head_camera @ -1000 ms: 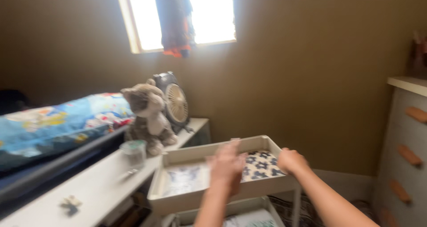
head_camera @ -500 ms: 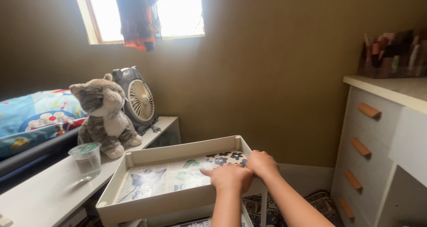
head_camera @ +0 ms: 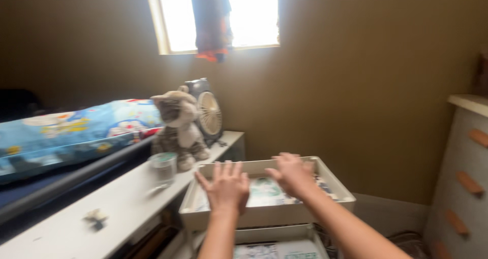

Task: The person assembles a two-tier white storage shelf by inserting vertical poles into the bottom tray, then placing the top tray onto the poles. They repeatedly adjust and tighten the joints to secure the structure.

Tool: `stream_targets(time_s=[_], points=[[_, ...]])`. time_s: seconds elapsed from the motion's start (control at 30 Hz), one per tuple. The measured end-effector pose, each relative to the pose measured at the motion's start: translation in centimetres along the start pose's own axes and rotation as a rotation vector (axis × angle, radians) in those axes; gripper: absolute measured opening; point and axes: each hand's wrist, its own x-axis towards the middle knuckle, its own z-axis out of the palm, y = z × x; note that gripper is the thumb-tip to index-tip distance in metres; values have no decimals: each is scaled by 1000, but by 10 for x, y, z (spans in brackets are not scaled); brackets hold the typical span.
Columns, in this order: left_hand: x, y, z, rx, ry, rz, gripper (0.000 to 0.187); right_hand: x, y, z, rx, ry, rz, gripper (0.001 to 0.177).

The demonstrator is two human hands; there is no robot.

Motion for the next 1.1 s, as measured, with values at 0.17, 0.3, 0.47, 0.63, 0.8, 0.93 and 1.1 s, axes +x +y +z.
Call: stream_targets(time_s=[0.17, 0.3, 0.47, 0.63, 0.8, 0.93, 1.1], points=[[-19, -98, -9, 81, -290, -200, 56, 6, -146, 88, 338, -221, -487, 45], [-28, -125, -2, -85, -286, -133, 74, 6, -179, 114, 269, -72, -788, 49], [-24, -111, 6, -149, -302, -153, 64, 9, -164, 105, 492, -326, -440, 51], [-35, -104, -1, -168, -293, -192, 73, 0, -161, 112, 247, -187, -589, 47], [-38, -95, -38, -1, -377, -167, 69, 9, -159, 103, 286, -110, -847, 46], [-6, -54, -57, 18, -293, -108, 61, 31, -114, 56, 351, -162, -396, 54], [61, 35, -26, -37, -207, 56, 62, 55, -12, -3, 100, -182, 77, 63]])
